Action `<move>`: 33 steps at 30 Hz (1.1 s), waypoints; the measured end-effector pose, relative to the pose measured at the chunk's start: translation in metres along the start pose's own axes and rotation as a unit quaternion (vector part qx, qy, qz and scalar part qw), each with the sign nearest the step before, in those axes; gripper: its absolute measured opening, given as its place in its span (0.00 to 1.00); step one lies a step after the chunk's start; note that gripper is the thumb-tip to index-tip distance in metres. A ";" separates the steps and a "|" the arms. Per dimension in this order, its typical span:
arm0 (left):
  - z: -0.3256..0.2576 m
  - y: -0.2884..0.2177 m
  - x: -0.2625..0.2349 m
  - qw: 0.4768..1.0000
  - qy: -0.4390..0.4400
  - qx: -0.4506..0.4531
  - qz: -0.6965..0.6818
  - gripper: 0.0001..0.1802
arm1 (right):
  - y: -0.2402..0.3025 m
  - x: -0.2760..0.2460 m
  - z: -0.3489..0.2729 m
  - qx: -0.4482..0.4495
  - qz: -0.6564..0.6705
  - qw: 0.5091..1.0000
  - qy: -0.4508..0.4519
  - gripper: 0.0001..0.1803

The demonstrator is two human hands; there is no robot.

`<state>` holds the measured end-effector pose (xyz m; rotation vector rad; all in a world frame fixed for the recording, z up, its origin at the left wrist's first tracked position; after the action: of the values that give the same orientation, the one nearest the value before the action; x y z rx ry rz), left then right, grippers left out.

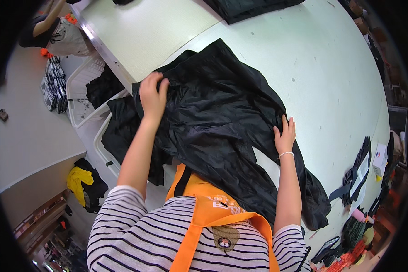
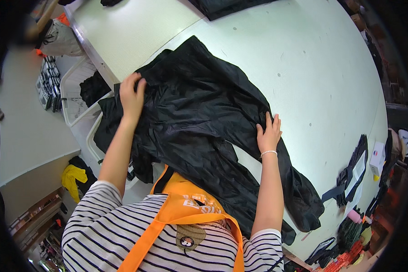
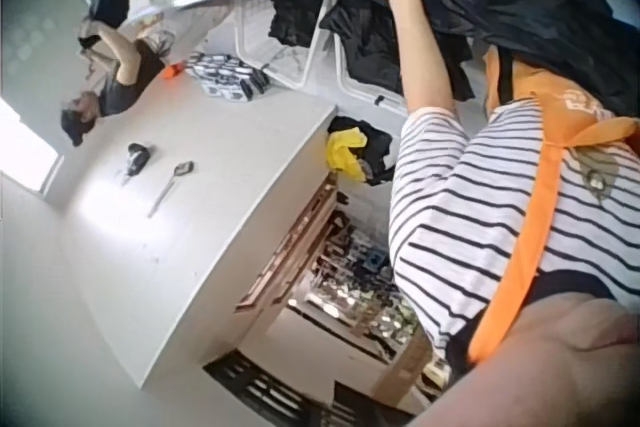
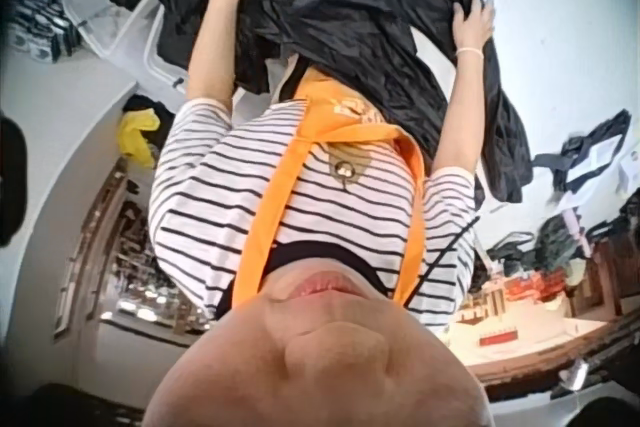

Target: The person folds black pants on a white table, aligns the edges, and stacks them. The person also uses a small tool to remove loose threads from the fabric before folding. The folded pants are placed in a neat pile on the table.

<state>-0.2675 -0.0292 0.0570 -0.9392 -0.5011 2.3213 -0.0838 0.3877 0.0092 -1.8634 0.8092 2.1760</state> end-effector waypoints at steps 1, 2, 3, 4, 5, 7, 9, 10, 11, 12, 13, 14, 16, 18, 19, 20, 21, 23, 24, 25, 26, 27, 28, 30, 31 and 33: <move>0.017 0.008 0.011 0.998 0.039 -0.051 0.027 0.11 | -0.003 -0.001 -0.005 -0.003 -0.001 1.000 0.000 0.33; 0.023 0.036 0.030 0.995 0.058 -0.034 0.068 0.15 | -0.002 -0.002 -0.008 -0.009 0.001 1.000 0.000 0.32; 0.030 0.048 0.049 0.991 0.071 0.002 0.117 0.16 | -0.004 -0.003 -0.011 -0.013 0.001 1.000 -0.001 0.32; 0.038 0.054 0.056 0.974 0.195 -0.088 0.071 0.16 | -0.003 -0.005 -0.010 -0.014 0.003 1.000 0.009 0.33; 0.049 0.054 0.059 0.934 0.313 -0.174 0.022 0.16 | -0.002 -0.008 -0.008 -0.015 0.004 1.000 0.016 0.33; 0.060 0.036 0.055 0.833 0.448 -0.319 -0.058 0.13 | 0.006 -0.014 -0.006 -0.014 -0.016 1.000 -0.006 0.33; 0.063 0.006 0.039 0.833 0.436 -0.317 -0.124 0.12 | 0.033 -0.024 -0.003 -0.010 -0.059 0.996 -0.067 0.33; 0.063 -0.005 0.025 0.832 0.428 -0.319 -0.150 0.12 | 0.077 -0.046 0.003 -0.116 0.082 0.978 -0.153 0.30; 0.062 -0.017 0.014 0.829 0.432 -0.316 -0.163 0.12 | 0.125 -0.068 0.006 -0.185 0.189 0.947 -0.184 0.25; 0.063 -0.033 0.003 0.824 0.440 -0.301 -0.190 0.14 | 0.166 -0.085 0.005 -0.233 0.266 0.920 -0.168 0.22; 0.063 -0.051 -0.006 0.816 0.449 -0.288 -0.223 0.14 | 0.199 -0.100 0.003 -0.287 0.324 0.889 -0.147 0.22; 0.063 -0.065 -0.013 0.807 0.457 -0.276 -0.255 0.14 | 0.228 -0.107 0.002 -0.340 0.372 0.854 -0.129 0.22; 0.066 -0.085 -0.023 0.834 0.441 -0.174 -0.284 0.13 | 0.268 -0.111 0.000 -0.392 0.387 0.823 -0.138 0.19; 0.069 -0.098 -0.036 0.754 0.448 -0.275 -0.395 0.17 | 0.272 -0.106 0.000 -0.363 0.390 0.827 -0.178 0.17; 0.070 -0.102 -0.041 0.735 0.446 -0.310 -0.406 0.17 | 0.267 -0.106 -0.001 -0.336 0.389 0.838 -0.182 0.15; 0.066 -0.106 -0.046 0.712 0.442 -0.350 -0.419 0.17 | 0.257 -0.106 -0.006 -0.310 0.384 0.850 -0.182 0.14; 0.062 -0.109 -0.047 0.714 0.436 -0.346 -0.426 0.17 | 0.252 -0.106 -0.009 -0.285 0.384 0.861 -0.173 0.13; 0.056 -0.119 -0.048 0.713 0.418 -0.354 -0.438 0.13 | 0.250 -0.104 -0.012 -0.190 0.480 0.850 -0.102 0.13; 0.053 -0.124 -0.049 0.711 0.411 -0.357 -0.445 0.11 | 0.248 -0.104 -0.014 -0.139 0.524 0.838 -0.067 0.13; 0.050 -0.126 -0.050 0.717 0.416 -0.350 -0.435 0.10 | 0.247 -0.104 -0.013 -0.145 0.532 0.829 -0.092 0.14; 0.049 -0.129 -0.050 0.723 0.421 -0.343 -0.427 0.10 | 0.247 -0.108 -0.011 -0.151 0.526 0.831 -0.100 0.14; 0.047 -0.132 -0.050 0.729 0.425 -0.334 -0.419 0.09 | 0.247 -0.115 -0.010 -0.157 0.519 0.833 -0.107 0.14; 0.049 -0.136 -0.051 0.760 0.432 -0.277 -0.398 0.09 | 0.247 -0.120 -0.009 -0.163 0.513 0.835 -0.115 0.15; 0.056 -0.146 -0.055 0.815 0.437 -0.155 -0.348 0.08 | 0.249 -0.125 -0.006 -0.139 0.518 0.836 -0.116 0.12; 0.053 -0.146 -0.052 0.838 0.428 -0.107 -0.321 0.07 | 0.248 -0.127 -0.005 -0.133 0.520 0.836 -0.110 0.11; 0.052 -0.156 -0.053 0.837 0.414 -0.122 -0.338 0.07 | 0.252 -0.133 -0.006 -0.068 0.585 0.805 -0.068 0.07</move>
<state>-0.2162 0.0489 0.2020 -1.4693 -0.6157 1.0827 -0.1661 0.2022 0.2094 -1.2774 2.2462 2.9604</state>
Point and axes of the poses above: each hand's wrist, its own z-axis towards the middle knuckle, its own x-axis out of the palm, y = z × x, the point moved 1 cm from there along z, towards the middle knuckle, and after that the axes turned 13 degrees about -y, right-handed, at the moved point
